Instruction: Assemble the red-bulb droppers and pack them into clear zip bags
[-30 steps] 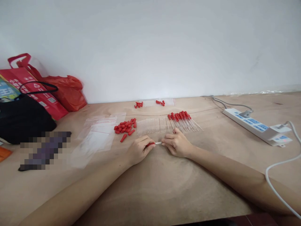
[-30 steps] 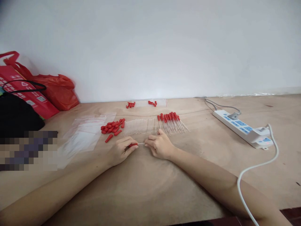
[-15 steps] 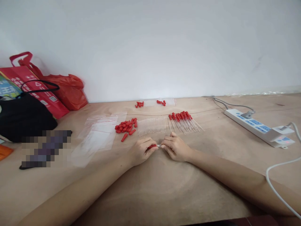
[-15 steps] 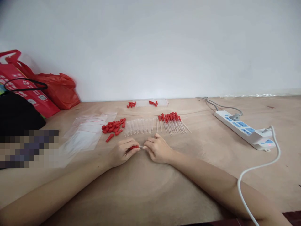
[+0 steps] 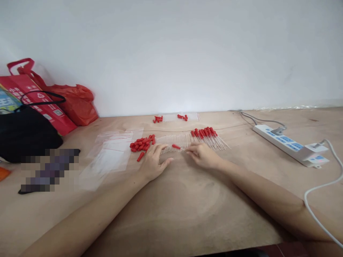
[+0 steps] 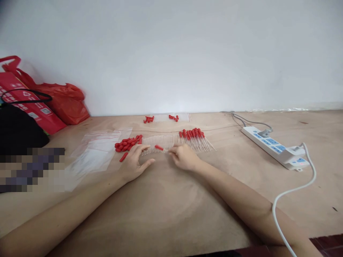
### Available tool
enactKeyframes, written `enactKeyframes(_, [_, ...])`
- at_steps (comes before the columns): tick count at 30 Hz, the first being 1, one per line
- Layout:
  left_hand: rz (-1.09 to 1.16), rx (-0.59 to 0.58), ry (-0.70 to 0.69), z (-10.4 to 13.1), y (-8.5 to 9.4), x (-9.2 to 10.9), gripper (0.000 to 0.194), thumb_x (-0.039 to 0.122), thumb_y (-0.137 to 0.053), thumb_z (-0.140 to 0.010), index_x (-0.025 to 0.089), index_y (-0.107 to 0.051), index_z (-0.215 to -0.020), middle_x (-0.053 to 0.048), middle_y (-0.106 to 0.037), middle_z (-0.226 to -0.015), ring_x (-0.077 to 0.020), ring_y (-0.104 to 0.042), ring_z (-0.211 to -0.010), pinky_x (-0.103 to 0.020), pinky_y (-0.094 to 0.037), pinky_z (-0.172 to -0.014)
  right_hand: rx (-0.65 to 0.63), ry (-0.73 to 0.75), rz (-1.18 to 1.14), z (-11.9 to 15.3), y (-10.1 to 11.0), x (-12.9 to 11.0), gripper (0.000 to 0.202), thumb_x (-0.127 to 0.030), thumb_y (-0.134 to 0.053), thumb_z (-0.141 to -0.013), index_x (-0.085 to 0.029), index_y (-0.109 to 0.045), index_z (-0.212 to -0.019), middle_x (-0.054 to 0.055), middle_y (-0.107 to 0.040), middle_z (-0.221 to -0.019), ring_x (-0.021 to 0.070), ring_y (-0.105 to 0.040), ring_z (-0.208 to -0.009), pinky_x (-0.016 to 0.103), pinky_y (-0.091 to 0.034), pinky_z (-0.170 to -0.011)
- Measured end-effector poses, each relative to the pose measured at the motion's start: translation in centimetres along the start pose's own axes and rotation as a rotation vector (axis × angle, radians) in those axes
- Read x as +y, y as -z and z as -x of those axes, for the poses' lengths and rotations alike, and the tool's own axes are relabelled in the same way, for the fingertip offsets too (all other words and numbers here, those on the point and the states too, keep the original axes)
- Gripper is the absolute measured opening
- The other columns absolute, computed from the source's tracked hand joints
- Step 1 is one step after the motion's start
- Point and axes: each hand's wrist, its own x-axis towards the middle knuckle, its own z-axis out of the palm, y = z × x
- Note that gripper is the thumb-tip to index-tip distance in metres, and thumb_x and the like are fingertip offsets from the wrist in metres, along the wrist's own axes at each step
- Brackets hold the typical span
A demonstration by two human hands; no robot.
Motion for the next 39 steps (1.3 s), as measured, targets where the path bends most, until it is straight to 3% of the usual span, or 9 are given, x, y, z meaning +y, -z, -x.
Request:
enactKeyframes(3, [-0.142,0.021,0.115,0.2,0.3,-0.7,0.031,0.029,-0.057,-0.074,0.014,-0.046,-0.099,-0.007,-0.055,-0.087,-0.0218,-0.051,-0.084,-0.036,-0.040,-0.076,0.167,-0.309,-0.085,-0.9,0.1,2.3,0.021,-0.019,-0.046,-0.079,-0.014,-0.057,-0.096,0.005,-0.062,-0.077,0.0131,-0.055,-0.068,0.023,-0.038,-0.063])
enactKeyframes(6, [-0.308,-0.023,0.190,0.3,0.8,-1.1,0.028,0.029,-0.057,-0.073,0.013,-0.048,-0.094,-0.008,-0.056,-0.084,-0.0236,-0.051,-0.081,-0.036,-0.040,-0.072,0.237,-0.501,-0.046,-2.0,-0.2,4.2,0.019,-0.022,-0.049,-0.077,-0.014,-0.054,-0.092,0.005,-0.063,-0.076,0.0145,-0.057,-0.070,0.023,-0.039,-0.062])
enactKeyframes(11, [-0.731,-0.183,0.189,0.5,2.6,-0.9,0.024,0.034,-0.049,-0.079,0.011,-0.053,-0.087,-0.014,-0.055,-0.088,-0.0298,-0.051,-0.084,-0.039,-0.037,-0.070,0.174,-0.669,0.094,-3.5,-1.0,4.9,0.017,-0.026,-0.047,-0.077,-0.014,-0.054,-0.087,0.009,-0.064,-0.083,0.0190,-0.059,-0.078,0.025,-0.040,-0.064])
enactKeyframes(14, [-0.835,-0.286,0.269,0.6,3.2,-0.6,0.025,0.032,-0.045,-0.082,0.009,-0.053,-0.090,-0.016,-0.055,-0.087,-0.0301,-0.054,-0.079,-0.038,-0.039,-0.066,0.107,-0.754,0.191,-3.7,-1.0,4.3,0.019,-0.028,-0.045,-0.078,-0.016,-0.055,-0.087,0.011,-0.064,-0.086,0.0229,-0.059,-0.081,0.029,-0.040,-0.063])
enactKeyframes(20, [-0.802,-0.400,0.331,0.3,3.2,-0.9,0.019,0.017,-0.035,-0.086,0.008,-0.048,-0.095,-0.015,-0.056,-0.088,-0.0268,-0.057,-0.078,-0.033,-0.043,-0.064,0.051,-0.730,0.294,-4.0,-0.6,3.0,0.028,-0.038,-0.039,-0.081,-0.018,-0.058,-0.090,0.011,-0.063,-0.089,0.0247,-0.059,-0.086,0.033,-0.041,-0.066])
enactKeyframes(29, [-0.834,-0.424,0.385,0.2,3.5,-1.0,0.030,0.001,-0.026,-0.080,0.008,-0.048,-0.099,-0.015,-0.055,-0.088,-0.0249,-0.058,-0.078,-0.031,-0.045,-0.062,-0.061,-0.759,0.335,-5.5,-1.5,2.3,0.027,-0.025,-0.043,-0.078,-0.012,-0.063,-0.089,0.018,-0.063,-0.093,0.0250,-0.060,-0.083,0.033,-0.041,-0.065])
enactKeyframes(32, [-0.822,-0.330,0.337,0.2,3.2,-1.3,0.032,0.001,-0.026,-0.080,0.006,-0.049,-0.103,-0.016,-0.053,-0.089,-0.0255,-0.056,-0.078,-0.034,-0.045,-0.064,-0.067,-0.740,0.338,-5.8,-1.8,2.1,0.024,-0.020,-0.043,-0.078,-0.011,-0.063,-0.087,0.019,-0.063,-0.092,0.0243,-0.060,-0.084,0.032,-0.041,-0.066])
enactKeyframes(35, [-0.665,-0.193,0.166,0.4,2.5,-1.6,0.036,0.004,-0.030,-0.081,0.012,-0.046,-0.113,-0.013,-0.051,-0.092,-0.0231,-0.053,-0.081,-0.034,-0.044,-0.069,-0.063,-0.722,0.346,-5.9,-1.9,1.8,0.024,-0.017,-0.040,-0.080,-0.010,-0.062,-0.086,0.019,-0.063,-0.090,0.0234,-0.060,-0.082,0.030,-0.040,-0.065])
enactKeyframes(39, [-0.319,-0.071,-0.036,0.8,1.4,-1.2,0.024,0.012,-0.035,-0.084,0.016,-0.054,-0.100,-0.007,-0.049,-0.086,-0.0183,-0.050,-0.081,-0.031,-0.043,-0.074,-0.013,-0.684,0.379,-4.7,-1.6,1.3,0.027,-0.019,-0.034,-0.083,-0.008,-0.057,-0.090,0.019,-0.062,-0.090,0.0240,-0.059,-0.080,0.031,-0.038,-0.063])
